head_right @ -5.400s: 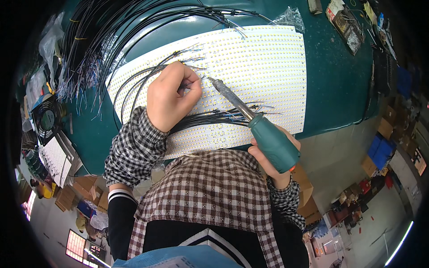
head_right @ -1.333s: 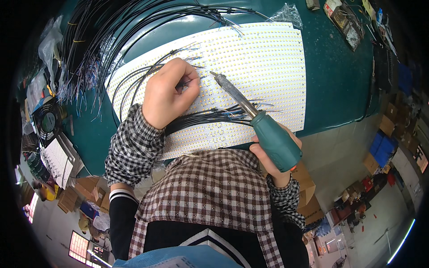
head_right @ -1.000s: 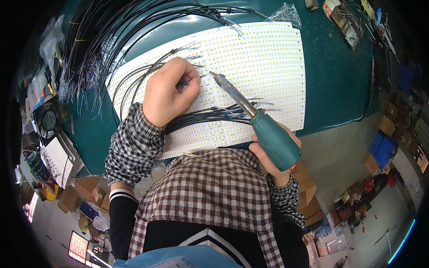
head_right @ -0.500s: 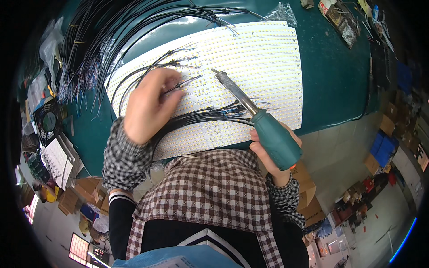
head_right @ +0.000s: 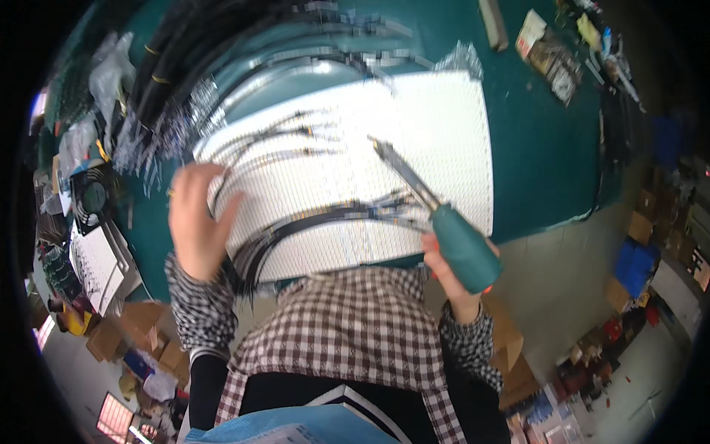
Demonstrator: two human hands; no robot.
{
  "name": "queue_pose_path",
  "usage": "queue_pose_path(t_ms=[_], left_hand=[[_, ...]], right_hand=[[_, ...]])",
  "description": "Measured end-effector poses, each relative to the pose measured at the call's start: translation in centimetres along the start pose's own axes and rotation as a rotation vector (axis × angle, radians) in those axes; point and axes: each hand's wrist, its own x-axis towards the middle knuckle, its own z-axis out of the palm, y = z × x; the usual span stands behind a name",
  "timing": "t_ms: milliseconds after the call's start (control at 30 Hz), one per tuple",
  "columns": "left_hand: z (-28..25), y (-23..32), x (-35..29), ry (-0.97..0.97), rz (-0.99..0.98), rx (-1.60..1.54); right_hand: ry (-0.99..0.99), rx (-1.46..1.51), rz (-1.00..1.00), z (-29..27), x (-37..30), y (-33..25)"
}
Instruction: The person uses a soldering iron to attach black wires to a large, illuminated LED panel. They hold the wires with one hand and apply the soldering iron with the other, working methodically across the surface of the panel.
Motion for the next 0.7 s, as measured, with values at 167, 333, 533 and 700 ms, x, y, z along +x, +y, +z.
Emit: queue_pose_path(t_ms=[167, 333, 533, 700], left_hand=[[4.9, 4.0, -1.2, -0.344, 0.11, -0.553], [6.2, 4.4, -1.2, -0.377, 0.134, -0.624], [6.4, 4.5, -1.3, -0.39, -0.035, -0.752], [5.6, 3.7, -1.1, -0.169, 0.002, -0.568]], right_hand=[[0.015, 0.021, -0.059, 0.4, 0.6, -0.3], [0.048, 0.122, -0.072, 0.3, 0.3, -0.9], [0.048, 0.204, -0.095, -0.8, 0.5, -0.5], [0.026, 0.108, -0.146, -1.5, 0.9, 0.3]])
